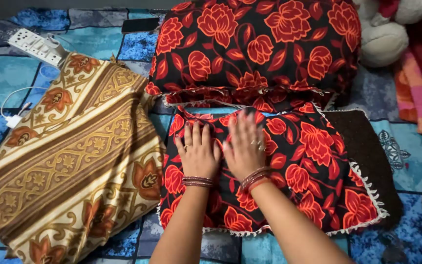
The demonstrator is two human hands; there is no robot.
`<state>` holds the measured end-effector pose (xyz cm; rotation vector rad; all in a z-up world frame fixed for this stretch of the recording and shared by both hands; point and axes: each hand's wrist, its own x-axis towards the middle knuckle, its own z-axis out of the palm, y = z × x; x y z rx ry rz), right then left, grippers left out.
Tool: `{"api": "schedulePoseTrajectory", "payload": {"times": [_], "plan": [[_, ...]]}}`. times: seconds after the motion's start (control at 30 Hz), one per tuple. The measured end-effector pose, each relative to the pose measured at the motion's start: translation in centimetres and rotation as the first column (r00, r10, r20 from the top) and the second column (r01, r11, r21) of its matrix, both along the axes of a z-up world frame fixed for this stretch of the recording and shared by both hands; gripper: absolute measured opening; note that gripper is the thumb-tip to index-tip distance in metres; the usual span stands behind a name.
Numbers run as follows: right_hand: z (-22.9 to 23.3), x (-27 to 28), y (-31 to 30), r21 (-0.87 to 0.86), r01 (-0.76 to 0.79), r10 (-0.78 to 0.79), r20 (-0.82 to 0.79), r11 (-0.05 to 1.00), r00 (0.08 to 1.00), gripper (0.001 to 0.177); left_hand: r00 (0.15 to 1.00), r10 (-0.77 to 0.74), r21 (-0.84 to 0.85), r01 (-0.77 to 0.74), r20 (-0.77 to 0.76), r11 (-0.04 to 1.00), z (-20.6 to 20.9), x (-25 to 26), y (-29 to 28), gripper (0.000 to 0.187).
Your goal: Folding a red and black floral patterned fabric on a bed.
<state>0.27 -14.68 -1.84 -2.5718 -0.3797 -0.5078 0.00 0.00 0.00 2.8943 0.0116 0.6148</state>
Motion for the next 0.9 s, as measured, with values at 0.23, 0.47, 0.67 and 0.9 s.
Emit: {"api": "schedulePoseTrajectory", "payload": {"times": [0.23, 0.47, 0.67, 0.9], "plan": [[0.7, 0.4, 0.1, -0.188, -0.048, -0.015, -0.321, 0.981, 0.947, 0.063, 0.985, -0.012, -0.008, 0.014, 0.172, 1.000, -0.8, -0.4, -0.1, 0.065], [1.3, 0.1, 0.5, 0.124, -0.030, 0.017, 0.106, 0.992, 0.994, 0.055, 0.996, 0.074, 0.055, -0.071, -0.050, 0.996, -0.7, 0.8, 0.2, 0.060], [-1.6, -0.9, 0.7, -0.171, -0.019, -0.014, -0.186, 0.985, 0.983, 0.056, 0.998, 0.062, 0.024, -0.061, -0.028, 0.998, -1.6, 0.4, 0.3, 0.057], [3.5, 0.4, 0.6, 0.157, -0.022, -0.001, 0.145, 0.987, 0.989, 0.064, 0.953, 0.165, 0.012, -0.174, 0.254, 0.985, -1.1, -0.5, -0.2, 0.067]]}}
